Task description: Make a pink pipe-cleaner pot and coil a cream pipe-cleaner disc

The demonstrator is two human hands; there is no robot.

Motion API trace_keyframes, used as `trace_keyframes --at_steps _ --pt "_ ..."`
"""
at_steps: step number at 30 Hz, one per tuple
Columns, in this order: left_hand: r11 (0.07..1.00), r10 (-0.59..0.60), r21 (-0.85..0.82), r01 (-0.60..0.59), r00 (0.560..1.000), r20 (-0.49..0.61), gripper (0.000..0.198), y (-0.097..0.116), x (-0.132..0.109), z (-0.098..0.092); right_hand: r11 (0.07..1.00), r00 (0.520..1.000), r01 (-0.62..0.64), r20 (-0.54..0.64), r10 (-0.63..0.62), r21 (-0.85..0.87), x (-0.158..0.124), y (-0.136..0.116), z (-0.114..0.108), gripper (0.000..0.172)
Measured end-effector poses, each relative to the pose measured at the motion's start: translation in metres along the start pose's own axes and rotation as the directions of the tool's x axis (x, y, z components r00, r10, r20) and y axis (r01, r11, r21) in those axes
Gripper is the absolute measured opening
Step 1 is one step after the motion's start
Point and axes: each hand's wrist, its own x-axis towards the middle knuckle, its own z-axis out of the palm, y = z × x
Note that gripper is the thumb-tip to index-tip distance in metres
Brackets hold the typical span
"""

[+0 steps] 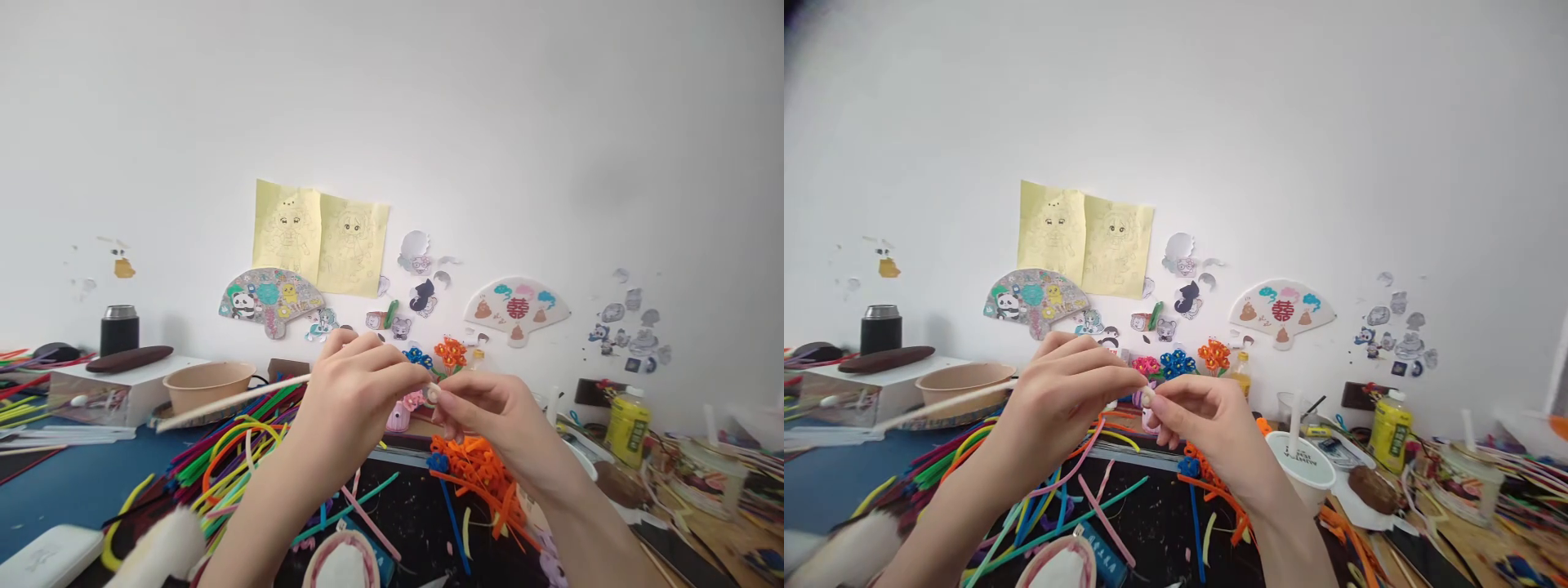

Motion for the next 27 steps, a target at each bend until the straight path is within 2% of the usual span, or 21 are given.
trace_keyframes --at_steps 8,12,16,19,22,27 --pt "0.999 0.024 -0.04 -0.023 0.999 0.031 0.023 0.003 0.002 -0.002 1.0 1.0 -0.009 0.006 0.009 0.019 -0.003 -0.003 0.004 0.016" --pt "0.999 -0.015 -0.042 0.014 1.0 -0.018 0.018 0.006 0.001 0.001 0.998 0.999 0.038 -0.025 -0.037 0.051 -0.003 0.0 0.004 0.013" --pt "0.995 -0.078 -0.061 0.073 0.994 -0.079 0.015 0.01 0.001 0.004 0.989 0.987 0.12 -0.116 -0.109 0.091 -0.003 0.001 0.007 0.01" --pt "0.99 -0.122 -0.091 0.11 0.983 -0.136 0.013 0.015 0.003 0.008 0.975 0.962 0.196 -0.214 -0.171 0.102 -0.002 0.002 0.01 0.008" --pt "0.981 -0.168 -0.131 0.143 0.965 -0.2 0.013 0.021 0.003 0.015 0.952 0.913 0.276 -0.347 -0.215 0.136 -0.001 0.006 0.017 0.005" --pt "0.943 -0.282 -0.264 0.204 0.91 -0.303 0.014 0.032 0.002 0.028 0.899 0.822 0.368 -0.534 -0.197 0.235 0.001 0.009 0.038 0.008"
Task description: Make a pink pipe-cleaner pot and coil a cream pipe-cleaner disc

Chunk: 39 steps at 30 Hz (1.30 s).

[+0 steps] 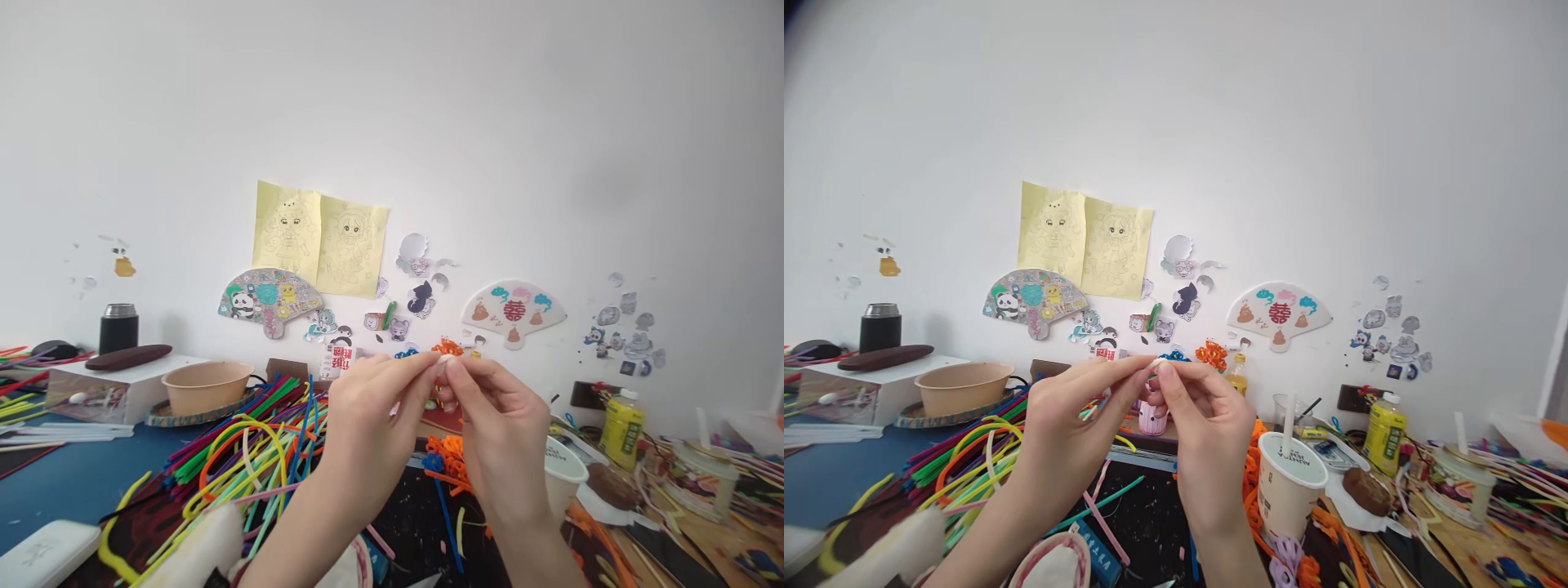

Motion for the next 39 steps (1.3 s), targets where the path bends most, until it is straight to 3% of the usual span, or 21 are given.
trace_keyframes --at_steps 4,9,14,20,29,35,39 --pt "0.999 -0.031 -0.007 0.031 0.999 -0.006 0.014 -0.004 -0.001 -0.001 0.997 0.997 -0.076 0.019 0.075 0.018 0.003 -0.002 0.002 0.013" --pt "0.997 0.053 0.047 -0.064 0.979 0.197 0.013 -0.015 0.009 -0.017 0.966 0.926 -0.216 0.284 0.248 -0.141 0.018 -0.015 -0.021 0.024" --pt "0.984 0.126 0.083 -0.161 0.937 0.325 0.015 -0.018 0.014 -0.027 0.918 0.832 -0.217 0.43 0.351 -0.331 0.023 -0.027 -0.036 0.019" --pt "0.977 0.162 0.053 -0.207 0.878 0.45 0.023 -0.019 0.012 -0.028 0.896 0.795 -0.21 0.466 0.389 -0.39 0.021 -0.031 -0.033 0.016" --pt "0.966 0.144 0.152 -0.211 0.922 0.36 0.016 -0.014 0.013 -0.024 0.915 0.797 -0.266 0.465 0.385 -0.302 0.021 -0.023 -0.034 0.02" --pt "0.961 0.159 0.152 -0.23 0.914 0.374 0.015 -0.015 0.013 -0.026 0.914 0.768 -0.243 0.511 0.386 -0.326 0.023 -0.023 -0.036 0.026" --pt "0.957 0.17 0.15 -0.247 0.901 0.398 0.014 -0.015 0.013 -0.025 0.905 0.775 -0.242 0.492 0.397 -0.349 0.022 -0.021 -0.035 0.021"
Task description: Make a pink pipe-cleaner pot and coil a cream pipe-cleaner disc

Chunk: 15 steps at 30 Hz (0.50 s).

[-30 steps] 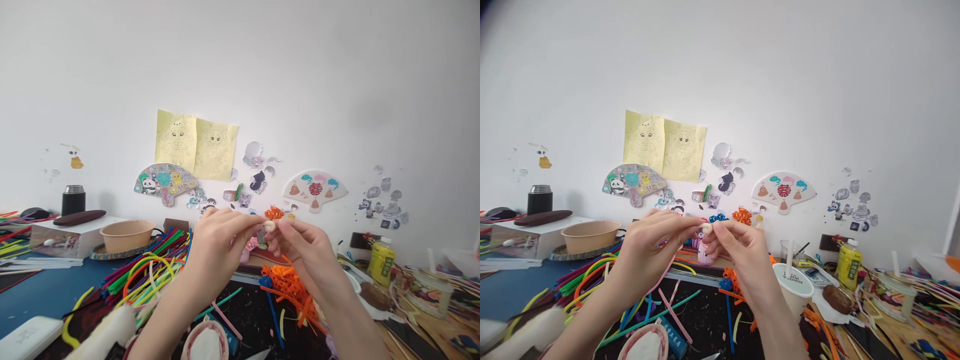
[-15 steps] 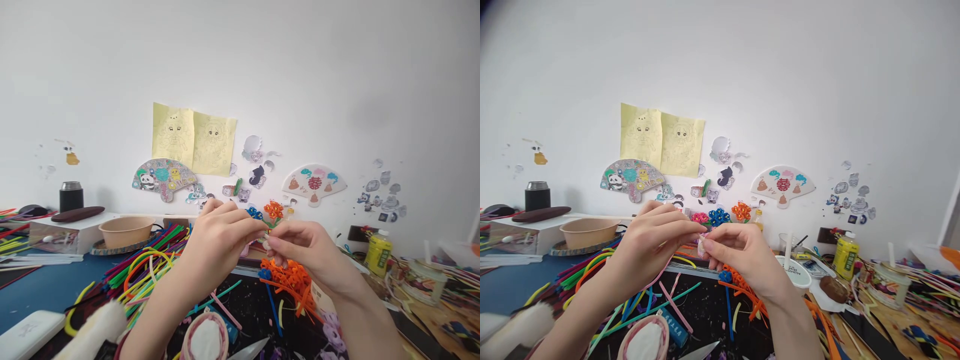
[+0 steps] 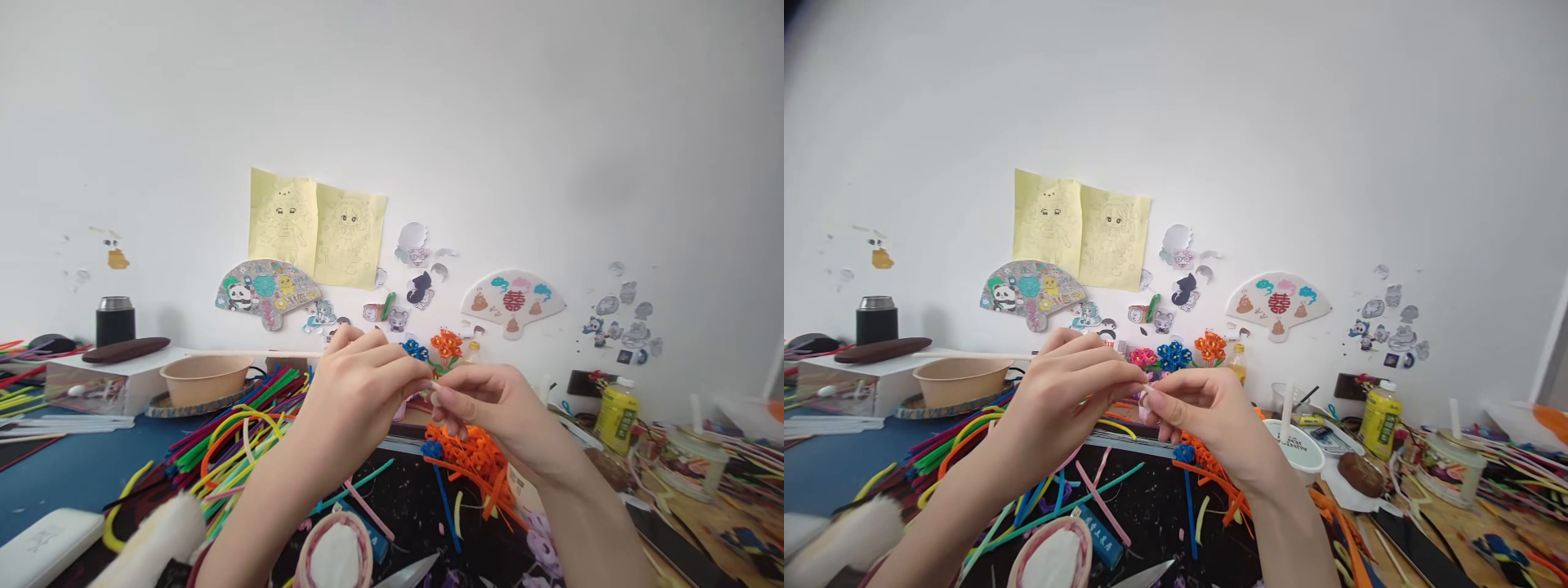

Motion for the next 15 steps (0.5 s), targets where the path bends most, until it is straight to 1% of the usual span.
trace_keyframes --at_steps 2,7,12,15 --pt "1.0 0.011 0.008 -0.011 1.0 0.011 0.014 0.0004 -0.0001 0.0007 1.0 1.0 0.002 -0.024 -0.002 -0.015 0.001 0.0004 0.0019 0.022" --pt "0.998 0.013 0.066 -0.011 1.0 -0.016 0.018 -0.0012 -0.0003 0.0027 0.999 0.997 0.003 -0.073 -0.007 -0.048 0.0022 0.0001 0.0041 0.025" --pt "0.998 0.026 0.054 -0.027 0.999 0.024 0.02 -0.003 0.0004 0.0028 0.996 0.998 -0.057 -0.026 0.055 -0.066 0.0003 0.0002 -0.0002 0.027" --pt "0.998 0.033 0.051 -0.035 0.999 0.036 0.018 -0.0026 0.0008 0.0024 0.997 0.998 -0.05 -0.031 0.048 -0.053 0.0004 0.0004 -0.0008 0.03"
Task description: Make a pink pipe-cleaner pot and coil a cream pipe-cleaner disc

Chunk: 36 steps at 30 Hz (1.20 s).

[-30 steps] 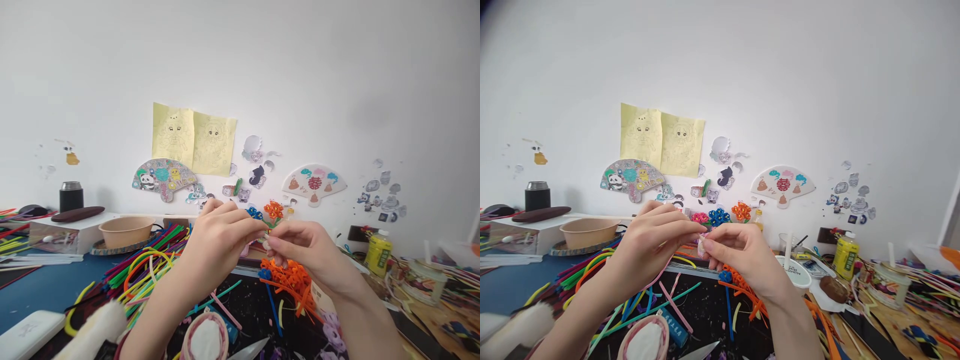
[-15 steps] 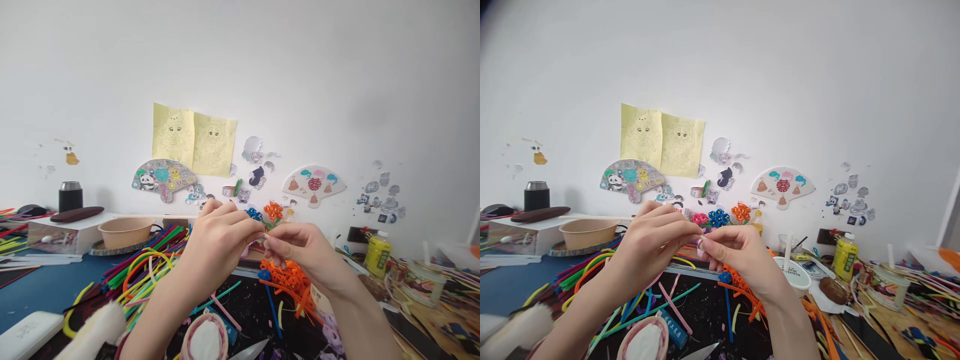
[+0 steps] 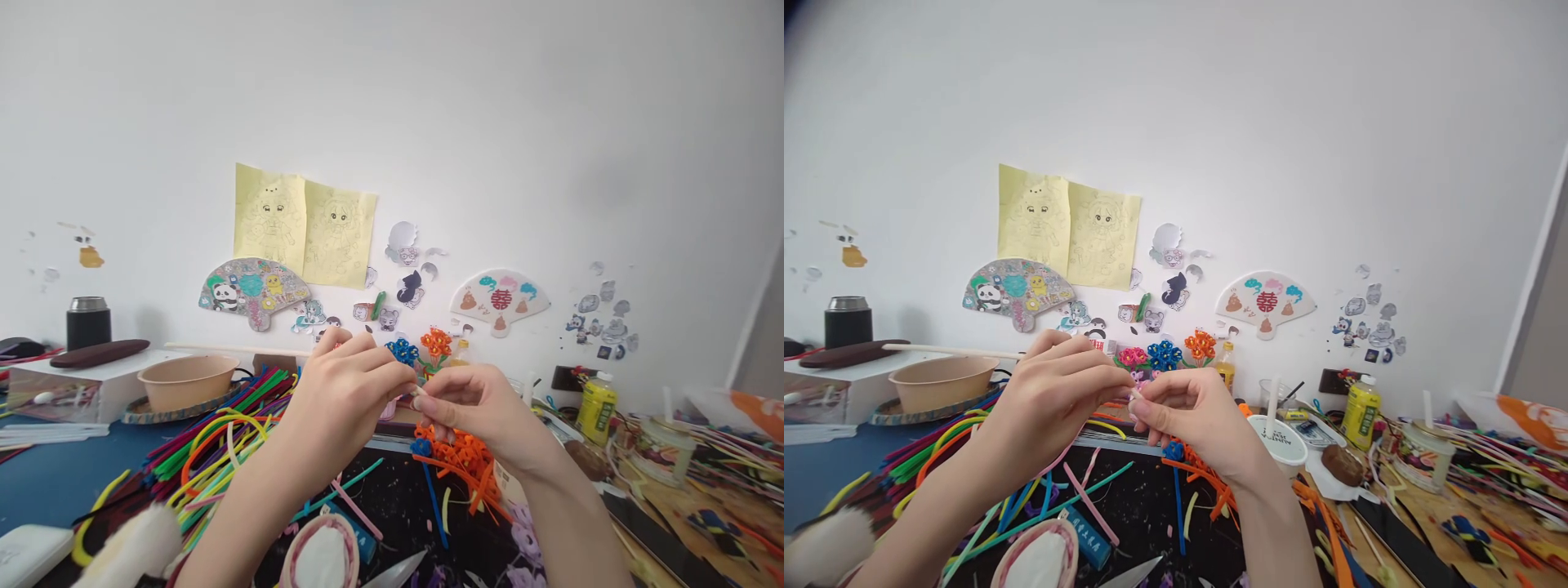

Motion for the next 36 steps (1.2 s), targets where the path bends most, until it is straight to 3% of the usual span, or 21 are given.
trace_keyframes --at_steps 10,15,24,32,34,36 --pt "1.0 0.014 0.009 -0.014 1.0 -0.009 0.019 -0.005 -0.002 0.0 1.0 1.0 0.008 0.003 -0.008 -0.003 0.001 0.0 0.002 0.025" --pt "0.998 -0.035 0.049 0.039 0.997 -0.068 0.019 -0.002 -0.001 0.003 0.997 0.992 0.072 -0.1 -0.073 -0.019 0.002 0.0 0.005 0.024" --pt "0.973 -0.21 -0.136 0.184 0.954 -0.213 0.018 0.015 -0.001 0.023 0.953 0.889 0.304 -0.364 -0.279 0.012 0.007 0.007 0.013 0.01" --pt "0.869 -0.424 -0.39 0.304 0.863 -0.274 0.014 0.034 0.006 0.026 0.888 0.762 0.458 -0.538 -0.361 0.053 0.01 0.012 0.036 0.007" --pt "0.861 -0.435 -0.403 0.31 0.86 -0.268 0.015 0.031 0.005 0.025 0.882 0.758 0.467 -0.543 -0.361 0.066 0.01 0.012 0.039 0.007" --pt "0.877 -0.409 -0.377 0.299 0.875 -0.259 0.015 0.024 0.004 0.023 0.9 0.803 0.425 -0.499 -0.325 0.099 0.011 0.01 0.036 0.008"
